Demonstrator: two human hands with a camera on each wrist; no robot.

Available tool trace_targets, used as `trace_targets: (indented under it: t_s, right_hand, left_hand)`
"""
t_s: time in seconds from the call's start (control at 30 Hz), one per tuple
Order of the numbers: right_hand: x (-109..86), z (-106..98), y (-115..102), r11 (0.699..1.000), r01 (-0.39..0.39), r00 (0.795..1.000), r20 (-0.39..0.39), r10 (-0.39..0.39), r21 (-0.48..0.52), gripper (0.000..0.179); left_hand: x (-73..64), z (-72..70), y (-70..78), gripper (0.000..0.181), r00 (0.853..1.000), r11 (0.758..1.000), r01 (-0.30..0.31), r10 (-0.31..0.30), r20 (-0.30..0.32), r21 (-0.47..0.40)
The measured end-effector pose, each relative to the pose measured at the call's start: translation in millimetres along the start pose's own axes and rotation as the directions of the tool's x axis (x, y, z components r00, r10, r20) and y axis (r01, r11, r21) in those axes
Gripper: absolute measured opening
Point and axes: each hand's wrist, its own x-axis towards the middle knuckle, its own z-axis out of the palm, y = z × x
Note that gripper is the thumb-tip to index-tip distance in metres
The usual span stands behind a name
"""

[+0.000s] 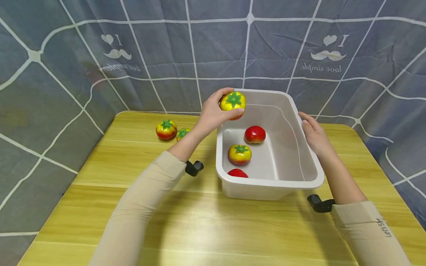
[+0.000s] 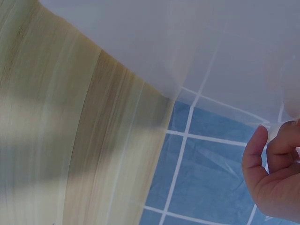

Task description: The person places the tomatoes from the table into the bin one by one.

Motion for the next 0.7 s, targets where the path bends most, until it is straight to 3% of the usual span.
trace_targets:
  t_s: [0.33,0.53,0.7]
  right_hand:
    - [0.6,1,0,0.999,-0.023,1.0,0.007,0.023,-0.029,0.053]
    - [1.3,1,1,1.0,-0.004,1.0,0.005,0.004,-0.017,0.052]
    - [1.7,-1,2,0.999,-0.004,1.0,0.009,0.004,-0.032,0.052]
  left_hand:
    - [13.9,9.6,-8.4,0.061,1.0,0.994,-0.025,0.025,-0.003,0.108]
    - [21.9,16.5,-13.1,0.06,0.998,0.962,-0.053,0.06,-0.018,0.267]
    - [25.5,19.9,-13.6,0.059,0.998,0.943,-0.054,0.062,-0.014,0.329]
